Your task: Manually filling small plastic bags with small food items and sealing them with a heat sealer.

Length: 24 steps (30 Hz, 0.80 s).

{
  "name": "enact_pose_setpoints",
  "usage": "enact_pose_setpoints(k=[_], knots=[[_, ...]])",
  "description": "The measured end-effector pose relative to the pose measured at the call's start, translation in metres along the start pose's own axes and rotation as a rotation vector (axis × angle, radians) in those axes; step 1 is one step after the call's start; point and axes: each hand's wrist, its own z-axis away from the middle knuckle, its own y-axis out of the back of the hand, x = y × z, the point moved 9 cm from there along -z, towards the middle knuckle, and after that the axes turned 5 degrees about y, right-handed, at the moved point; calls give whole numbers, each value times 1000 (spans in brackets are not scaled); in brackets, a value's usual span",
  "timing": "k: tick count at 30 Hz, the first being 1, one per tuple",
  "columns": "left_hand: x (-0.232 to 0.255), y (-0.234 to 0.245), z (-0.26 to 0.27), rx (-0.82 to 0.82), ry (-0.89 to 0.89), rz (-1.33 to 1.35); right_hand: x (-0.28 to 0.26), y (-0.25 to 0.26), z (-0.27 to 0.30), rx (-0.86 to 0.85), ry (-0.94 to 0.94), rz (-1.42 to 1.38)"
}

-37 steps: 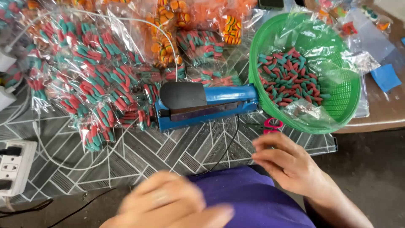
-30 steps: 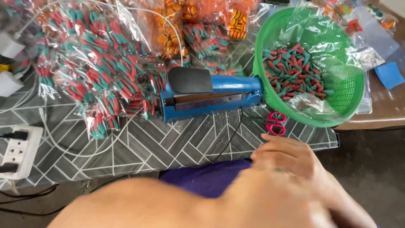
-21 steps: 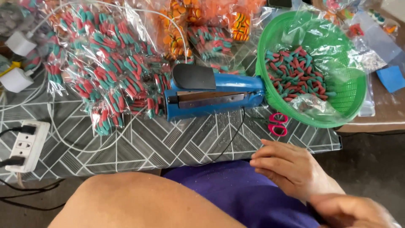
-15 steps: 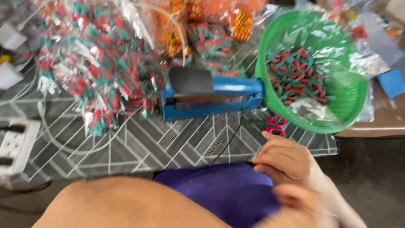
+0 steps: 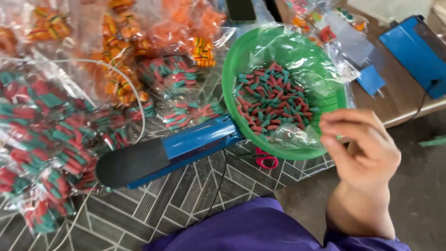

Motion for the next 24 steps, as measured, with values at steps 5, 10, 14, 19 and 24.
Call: enact_pose_setpoints(k=[5, 10, 14, 19, 24], knots=[[-19, 29, 10, 743, -103, 287, 22, 1, -7, -169, -90, 102], [-63, 26, 28, 1423, -192, 467, 28, -13, -16, -297, -106, 107], [-60, 74, -29, 1562, -474, 543, 31, -25, -7, -323, -137, 54], [25, 147, -155, 950, -547, 315, 28, -45, 9, -383, -103, 10], [69, 169, -251, 712, -378, 251, 18, -33, 15, -354, -97, 7]])
